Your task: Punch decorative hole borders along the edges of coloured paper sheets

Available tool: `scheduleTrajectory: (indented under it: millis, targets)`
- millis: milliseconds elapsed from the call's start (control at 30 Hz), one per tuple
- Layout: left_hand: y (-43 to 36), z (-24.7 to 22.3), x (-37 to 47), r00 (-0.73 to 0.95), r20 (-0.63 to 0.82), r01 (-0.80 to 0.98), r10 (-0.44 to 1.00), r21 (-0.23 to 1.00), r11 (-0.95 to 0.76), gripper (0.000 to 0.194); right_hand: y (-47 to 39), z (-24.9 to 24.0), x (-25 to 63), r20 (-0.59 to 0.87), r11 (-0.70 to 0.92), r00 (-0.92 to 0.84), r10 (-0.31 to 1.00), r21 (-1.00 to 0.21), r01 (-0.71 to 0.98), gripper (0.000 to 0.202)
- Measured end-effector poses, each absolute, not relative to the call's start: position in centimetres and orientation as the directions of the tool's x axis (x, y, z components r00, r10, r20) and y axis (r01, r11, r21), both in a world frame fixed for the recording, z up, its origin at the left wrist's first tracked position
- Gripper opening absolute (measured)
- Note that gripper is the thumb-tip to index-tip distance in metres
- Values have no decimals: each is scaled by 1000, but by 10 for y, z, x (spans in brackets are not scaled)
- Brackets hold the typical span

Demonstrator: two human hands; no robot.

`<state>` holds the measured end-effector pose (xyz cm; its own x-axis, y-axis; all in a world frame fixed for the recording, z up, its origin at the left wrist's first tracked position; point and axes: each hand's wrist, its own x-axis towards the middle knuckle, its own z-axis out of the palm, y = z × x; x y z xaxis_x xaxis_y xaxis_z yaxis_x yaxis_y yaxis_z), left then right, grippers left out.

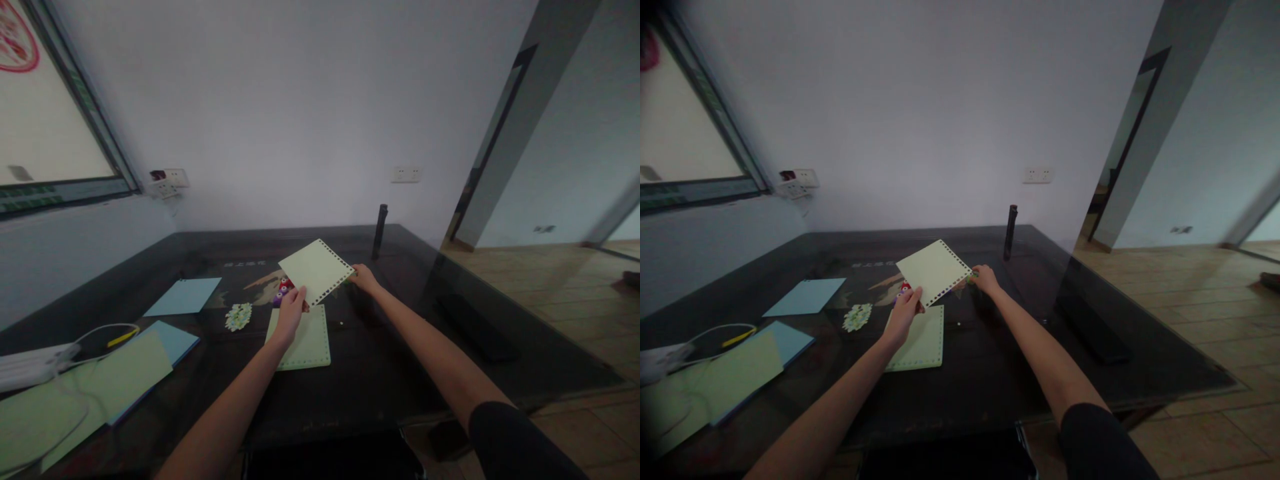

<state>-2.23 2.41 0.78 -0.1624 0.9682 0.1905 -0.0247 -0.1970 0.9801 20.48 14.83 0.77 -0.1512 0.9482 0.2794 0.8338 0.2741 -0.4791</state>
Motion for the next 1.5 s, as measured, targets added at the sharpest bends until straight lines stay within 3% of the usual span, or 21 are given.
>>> scheduleTrajectory:
  millis: [167,300,367,567,800,1033,1233,1367,1500]
  targets:
    - [25,2,-21,-86,194,80,977,979,-188,40,128,25,216,288,274,-91,953,-696,664,32]
    - [27,-4,-21,18,183,180,983,966,-183,40,105,32,224,151,179,-131,980,-955,237,43]
    - [28,-5,-20,68,165,194,984,965,-176,40,96,33,225,138,157,-139,981,-978,137,35]
    - [27,-1,-23,95,163,211,982,961,-180,34,81,28,224,140,143,-53,989,-987,74,27]
    - [23,6,-22,17,189,138,982,972,-190,26,65,28,230,169,171,-24,985,-979,110,32]
    - [19,25,1,-3,196,28,981,980,-196,31,40,39,254,278,262,57,959,-944,201,36]
    - [19,42,32,186,222,299,957,915,-271,15,14,41,291,292,248,88,952,-911,330,40]
    - [13,25,52,263,237,546,935,763,-346,5,5,24,311,282,219,57,958,-841,494,40]
    - [1,7,65,353,184,687,918,615,-387,8,2,4,318,287,206,5,958,-699,684,24]
